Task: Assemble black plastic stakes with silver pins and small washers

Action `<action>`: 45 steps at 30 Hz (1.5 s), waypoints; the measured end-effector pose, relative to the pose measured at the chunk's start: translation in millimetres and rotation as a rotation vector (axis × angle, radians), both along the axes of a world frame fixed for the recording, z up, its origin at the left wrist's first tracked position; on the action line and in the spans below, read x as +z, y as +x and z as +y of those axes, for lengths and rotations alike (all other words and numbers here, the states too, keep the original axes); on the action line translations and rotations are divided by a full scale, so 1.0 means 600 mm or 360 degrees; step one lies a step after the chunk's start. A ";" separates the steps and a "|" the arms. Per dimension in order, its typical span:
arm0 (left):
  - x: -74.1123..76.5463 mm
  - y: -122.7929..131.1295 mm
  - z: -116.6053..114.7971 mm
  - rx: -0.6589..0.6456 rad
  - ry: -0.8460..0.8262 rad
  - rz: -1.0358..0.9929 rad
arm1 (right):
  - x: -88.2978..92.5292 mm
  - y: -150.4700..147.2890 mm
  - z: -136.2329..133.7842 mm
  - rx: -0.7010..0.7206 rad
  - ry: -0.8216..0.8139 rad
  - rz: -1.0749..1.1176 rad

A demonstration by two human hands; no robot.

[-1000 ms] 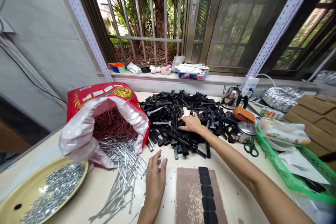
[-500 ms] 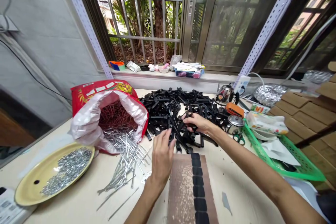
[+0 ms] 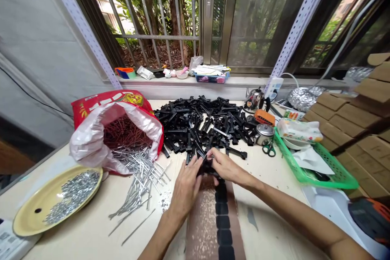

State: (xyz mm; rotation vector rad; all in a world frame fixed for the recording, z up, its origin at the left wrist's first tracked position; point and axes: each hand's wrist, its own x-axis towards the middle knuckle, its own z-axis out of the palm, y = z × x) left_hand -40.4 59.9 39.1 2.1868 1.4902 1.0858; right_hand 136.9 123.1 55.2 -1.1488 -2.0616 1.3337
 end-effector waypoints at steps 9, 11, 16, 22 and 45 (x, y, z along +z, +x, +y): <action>-0.003 -0.003 0.023 0.0143 -0.1420 -0.1816 | 0.006 0.038 0.200 -0.0485 0.0755 -0.0990; 0.000 -0.008 0.024 0.0159 -0.1597 -0.2212 | -0.004 0.037 0.230 -0.0458 0.0764 -0.1066; 0.002 -0.012 0.021 0.0083 -0.1635 -0.2633 | 0.006 0.026 0.226 -0.0580 0.0948 -0.0945; -0.003 0.017 0.031 0.0018 -0.1562 -0.2796 | 0.021 -0.013 0.093 -0.0860 0.0885 0.0379; -0.024 0.026 0.043 0.0433 -0.0934 -0.1827 | -0.041 0.013 0.096 -0.0363 0.0892 -0.0172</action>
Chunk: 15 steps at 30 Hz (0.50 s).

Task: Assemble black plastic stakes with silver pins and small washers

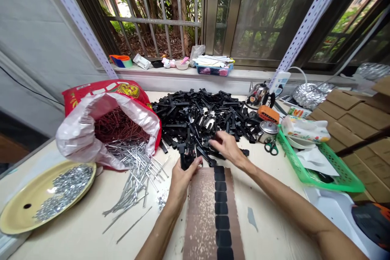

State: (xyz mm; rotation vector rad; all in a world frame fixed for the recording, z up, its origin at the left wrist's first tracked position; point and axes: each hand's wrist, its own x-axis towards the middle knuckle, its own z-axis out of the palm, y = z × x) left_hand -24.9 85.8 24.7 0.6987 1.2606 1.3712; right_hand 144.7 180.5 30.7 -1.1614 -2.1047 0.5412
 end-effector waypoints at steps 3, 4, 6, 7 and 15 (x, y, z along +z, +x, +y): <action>-0.004 -0.004 0.006 0.0006 0.0108 0.0197 | 0.013 -0.035 -0.042 0.0342 -0.0290 0.0141; -0.004 -0.008 0.007 0.0024 0.0112 0.0183 | 0.015 -0.039 -0.043 0.0436 -0.0296 0.0131; -0.002 -0.016 0.006 0.0041 0.0068 0.0063 | 0.015 -0.034 -0.025 0.0461 -0.0143 -0.0009; 0.001 -0.021 0.004 0.0040 0.0043 -0.0018 | 0.011 -0.028 -0.008 0.0395 -0.0018 -0.0136; 0.012 -0.043 -0.020 0.0196 0.0044 -0.0301 | -0.016 -0.007 0.089 0.0207 0.0356 -0.0622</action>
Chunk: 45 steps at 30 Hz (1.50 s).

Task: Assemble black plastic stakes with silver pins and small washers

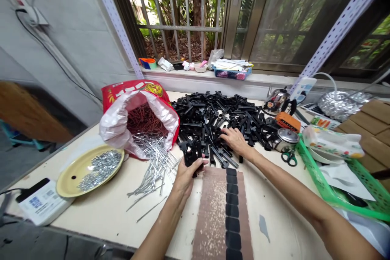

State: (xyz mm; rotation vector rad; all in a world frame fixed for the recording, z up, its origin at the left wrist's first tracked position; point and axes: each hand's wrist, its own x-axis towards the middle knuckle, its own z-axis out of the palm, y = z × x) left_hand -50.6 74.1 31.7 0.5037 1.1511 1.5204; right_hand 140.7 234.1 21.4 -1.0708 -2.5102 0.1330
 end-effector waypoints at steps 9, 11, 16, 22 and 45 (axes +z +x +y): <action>-0.011 -0.008 -0.009 0.0149 0.0217 0.0081 | 0.057 -0.104 -0.153 0.0319 -0.1079 0.0787; -0.011 -0.015 -0.017 0.0057 0.0216 0.0072 | 0.060 -0.120 -0.178 0.0365 -0.1004 0.0712; 0.001 -0.048 -0.040 -0.0001 0.0142 0.0004 | 0.075 -0.153 -0.221 0.0597 -0.0583 0.0469; 0.037 -0.109 -0.064 0.0311 0.0216 0.0159 | 0.061 -0.146 -0.186 0.0603 -0.0403 0.0372; -0.022 -0.152 -0.146 0.0388 -0.0036 0.0546 | -0.028 -0.263 -0.159 0.0820 0.0105 -0.0279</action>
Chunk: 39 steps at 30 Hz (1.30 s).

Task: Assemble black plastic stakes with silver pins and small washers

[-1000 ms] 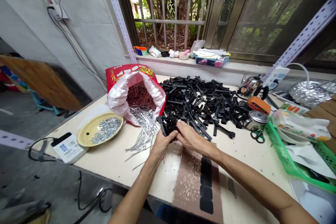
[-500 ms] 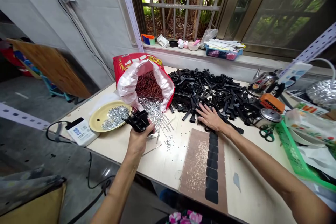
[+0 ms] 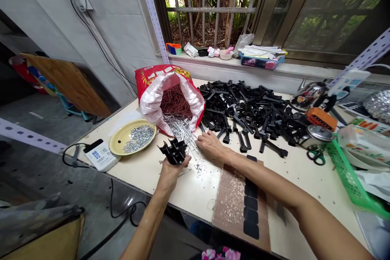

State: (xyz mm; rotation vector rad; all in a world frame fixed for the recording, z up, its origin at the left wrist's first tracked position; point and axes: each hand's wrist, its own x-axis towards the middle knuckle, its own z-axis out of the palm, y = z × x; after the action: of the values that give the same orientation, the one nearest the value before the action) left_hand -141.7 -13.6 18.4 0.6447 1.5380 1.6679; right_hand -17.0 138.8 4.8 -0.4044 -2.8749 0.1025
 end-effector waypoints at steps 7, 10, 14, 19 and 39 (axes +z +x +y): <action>-0.005 0.003 -0.014 -0.0171 -0.0005 -0.0035 | 0.016 -0.010 0.004 -0.0117 0.0083 -0.0195; -0.011 0.000 -0.014 -0.0212 0.0005 -0.0057 | 0.050 0.010 0.026 -0.0232 -0.0090 -0.0334; -0.012 -0.002 -0.010 -0.0234 -0.0064 0.0083 | 0.119 0.039 0.037 -0.0169 -0.0580 0.0064; -0.005 0.004 -0.003 -0.0438 -0.0110 0.0320 | 0.167 0.033 -0.009 -0.0072 -0.1400 0.1178; 0.009 -0.010 -0.002 -0.0373 -0.0014 0.0546 | 0.080 -0.002 0.008 -0.0283 -0.0482 0.0523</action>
State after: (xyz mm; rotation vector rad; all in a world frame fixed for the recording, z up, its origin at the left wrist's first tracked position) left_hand -147.9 -14.8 23.6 1.1073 1.6291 1.4247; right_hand -17.9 143.4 53.1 -0.6319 -2.4901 0.5250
